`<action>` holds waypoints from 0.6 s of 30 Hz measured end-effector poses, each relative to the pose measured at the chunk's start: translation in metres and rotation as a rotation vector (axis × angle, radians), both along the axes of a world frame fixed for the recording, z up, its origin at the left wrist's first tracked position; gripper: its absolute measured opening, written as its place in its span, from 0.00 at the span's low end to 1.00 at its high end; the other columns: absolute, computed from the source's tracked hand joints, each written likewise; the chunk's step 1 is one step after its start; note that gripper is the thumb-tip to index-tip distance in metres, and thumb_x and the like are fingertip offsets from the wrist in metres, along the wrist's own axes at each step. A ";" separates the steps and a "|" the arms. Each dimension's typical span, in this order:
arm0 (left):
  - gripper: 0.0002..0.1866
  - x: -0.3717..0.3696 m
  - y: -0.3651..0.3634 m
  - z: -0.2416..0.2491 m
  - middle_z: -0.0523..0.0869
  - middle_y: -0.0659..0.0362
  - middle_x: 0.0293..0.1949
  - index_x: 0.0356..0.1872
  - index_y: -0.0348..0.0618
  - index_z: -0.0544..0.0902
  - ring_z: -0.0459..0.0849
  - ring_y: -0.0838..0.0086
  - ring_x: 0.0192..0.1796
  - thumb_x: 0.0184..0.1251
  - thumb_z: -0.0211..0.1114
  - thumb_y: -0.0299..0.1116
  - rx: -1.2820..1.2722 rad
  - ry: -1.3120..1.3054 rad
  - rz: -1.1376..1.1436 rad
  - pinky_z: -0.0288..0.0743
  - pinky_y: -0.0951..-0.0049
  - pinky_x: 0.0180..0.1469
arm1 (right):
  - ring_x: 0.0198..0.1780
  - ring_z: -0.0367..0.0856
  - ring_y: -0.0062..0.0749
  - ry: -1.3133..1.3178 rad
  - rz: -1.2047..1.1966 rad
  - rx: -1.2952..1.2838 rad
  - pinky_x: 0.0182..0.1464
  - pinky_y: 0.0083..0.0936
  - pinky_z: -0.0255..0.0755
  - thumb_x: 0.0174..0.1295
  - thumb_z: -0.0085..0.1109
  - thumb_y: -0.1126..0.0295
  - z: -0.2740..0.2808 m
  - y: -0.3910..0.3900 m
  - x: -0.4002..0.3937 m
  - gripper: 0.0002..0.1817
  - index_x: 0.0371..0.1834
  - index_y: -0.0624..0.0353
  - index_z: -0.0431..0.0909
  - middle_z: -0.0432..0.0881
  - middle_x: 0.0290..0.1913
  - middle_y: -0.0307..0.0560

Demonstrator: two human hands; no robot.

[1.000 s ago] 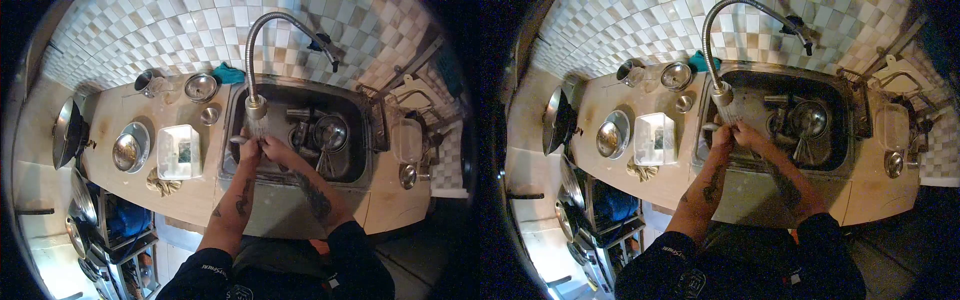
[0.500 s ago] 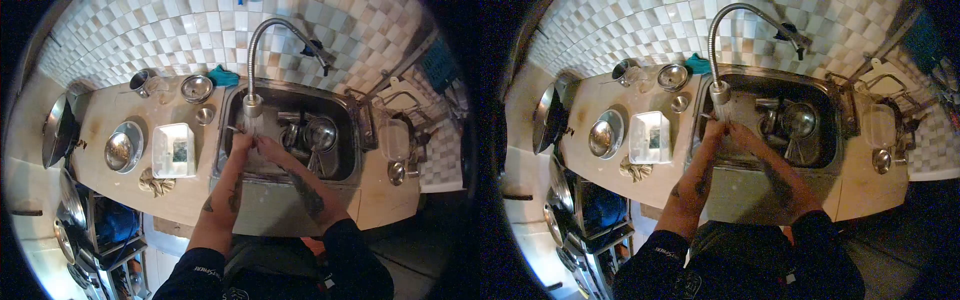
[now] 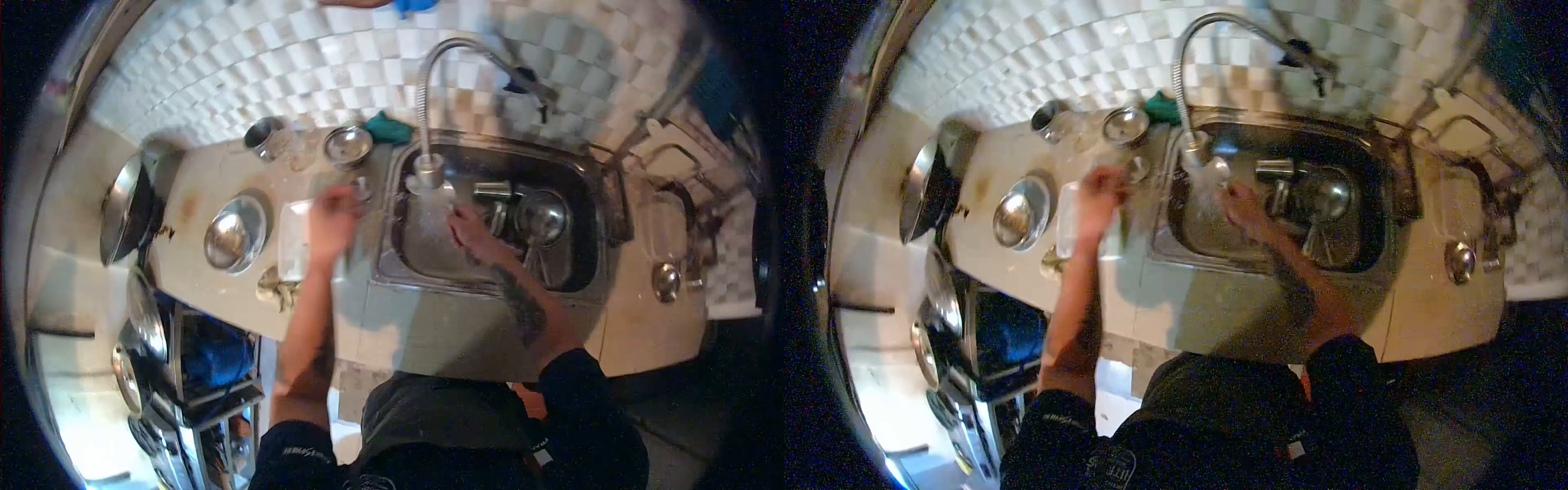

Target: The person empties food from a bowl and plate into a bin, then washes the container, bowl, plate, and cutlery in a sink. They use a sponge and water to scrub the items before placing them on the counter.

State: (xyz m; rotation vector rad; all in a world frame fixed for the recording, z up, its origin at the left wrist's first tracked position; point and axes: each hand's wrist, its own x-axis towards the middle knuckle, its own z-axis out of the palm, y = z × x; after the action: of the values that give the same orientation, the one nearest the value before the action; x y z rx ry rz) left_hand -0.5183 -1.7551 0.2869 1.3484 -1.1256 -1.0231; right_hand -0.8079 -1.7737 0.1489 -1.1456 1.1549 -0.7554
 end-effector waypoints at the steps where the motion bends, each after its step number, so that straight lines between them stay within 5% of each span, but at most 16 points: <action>1: 0.09 0.020 0.009 0.025 0.86 0.55 0.26 0.35 0.37 0.83 0.83 0.70 0.28 0.64 0.61 0.33 0.018 -0.381 0.134 0.76 0.67 0.34 | 0.20 0.71 0.23 -0.001 -0.153 -0.065 0.21 0.24 0.64 0.67 0.54 0.54 0.004 0.000 0.000 0.17 0.31 0.57 0.72 0.73 0.22 0.37; 2: 0.09 0.058 -0.006 -0.001 0.85 0.54 0.25 0.32 0.38 0.82 0.84 0.62 0.29 0.62 0.61 0.34 0.047 -0.571 0.218 0.77 0.64 0.35 | 0.20 0.69 0.22 0.000 -0.306 -0.133 0.21 0.25 0.63 0.68 0.53 0.54 0.009 -0.002 0.005 0.17 0.30 0.57 0.72 0.71 0.21 0.37; 4: 0.11 0.077 0.001 -0.015 0.83 0.47 0.29 0.36 0.40 0.81 0.85 0.52 0.36 0.58 0.64 0.37 -0.029 -1.000 0.060 0.78 0.58 0.41 | 0.21 0.67 0.23 0.125 -0.532 -0.289 0.23 0.27 0.62 0.68 0.53 0.53 0.027 -0.006 -0.010 0.20 0.27 0.58 0.72 0.70 0.19 0.37; 6: 0.18 0.116 -0.011 -0.092 0.81 0.41 0.37 0.43 0.43 0.79 0.82 0.47 0.47 0.53 0.68 0.39 0.126 -1.301 -0.258 0.76 0.53 0.48 | 0.22 0.66 0.26 0.385 -0.665 -0.448 0.26 0.30 0.61 0.67 0.54 0.50 0.068 -0.017 -0.031 0.23 0.25 0.60 0.73 0.71 0.20 0.38; 9: 0.24 0.091 0.000 -0.087 0.77 0.38 0.42 0.49 0.46 0.76 0.80 0.44 0.51 0.49 0.69 0.38 0.244 -1.287 -0.171 0.75 0.51 0.53 | 0.25 0.70 0.35 0.392 -0.959 -0.742 0.32 0.37 0.65 0.63 0.56 0.43 0.101 -0.059 -0.069 0.29 0.27 0.65 0.76 0.74 0.21 0.46; 11: 0.25 0.072 0.006 -0.061 0.78 0.38 0.42 0.49 0.44 0.75 0.80 0.44 0.51 0.48 0.69 0.38 0.382 -1.284 -0.158 0.75 0.52 0.53 | 0.28 0.77 0.40 0.748 -1.209 -1.140 0.35 0.40 0.68 0.60 0.60 0.42 0.124 -0.088 -0.100 0.30 0.30 0.66 0.77 0.78 0.24 0.49; 14: 0.25 0.088 0.001 -0.079 0.80 0.38 0.42 0.47 0.40 0.74 0.80 0.43 0.51 0.48 0.70 0.37 0.294 -1.356 -0.236 0.75 0.52 0.53 | 0.27 0.80 0.42 0.734 -1.039 -0.692 0.40 0.44 0.70 0.59 0.60 0.40 0.142 -0.104 -0.126 0.31 0.33 0.66 0.77 0.83 0.29 0.50; 16: 0.25 0.098 0.007 -0.080 0.81 0.39 0.43 0.45 0.38 0.73 0.80 0.44 0.50 0.46 0.71 0.38 0.230 -1.346 -0.293 0.75 0.52 0.52 | 0.23 0.79 0.30 0.255 -0.892 -0.457 0.31 0.34 0.71 0.60 0.54 0.36 0.150 -0.101 -0.108 0.34 0.38 0.63 0.78 0.84 0.32 0.47; 18: 0.27 0.089 -0.001 -0.030 0.82 0.39 0.43 0.43 0.36 0.72 0.81 0.45 0.49 0.45 0.74 0.39 0.233 -1.256 -0.312 0.75 0.52 0.51 | 0.21 0.77 0.25 -0.039 -0.812 -0.304 0.25 0.28 0.70 0.61 0.50 0.33 0.145 -0.104 -0.095 0.36 0.41 0.61 0.79 0.85 0.33 0.44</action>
State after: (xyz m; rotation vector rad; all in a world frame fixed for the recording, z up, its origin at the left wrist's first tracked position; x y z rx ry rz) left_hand -0.4298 -1.7559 0.2573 2.1263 -2.2214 -0.4246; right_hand -0.9027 -1.8781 0.2943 -0.8731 1.5180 -1.6082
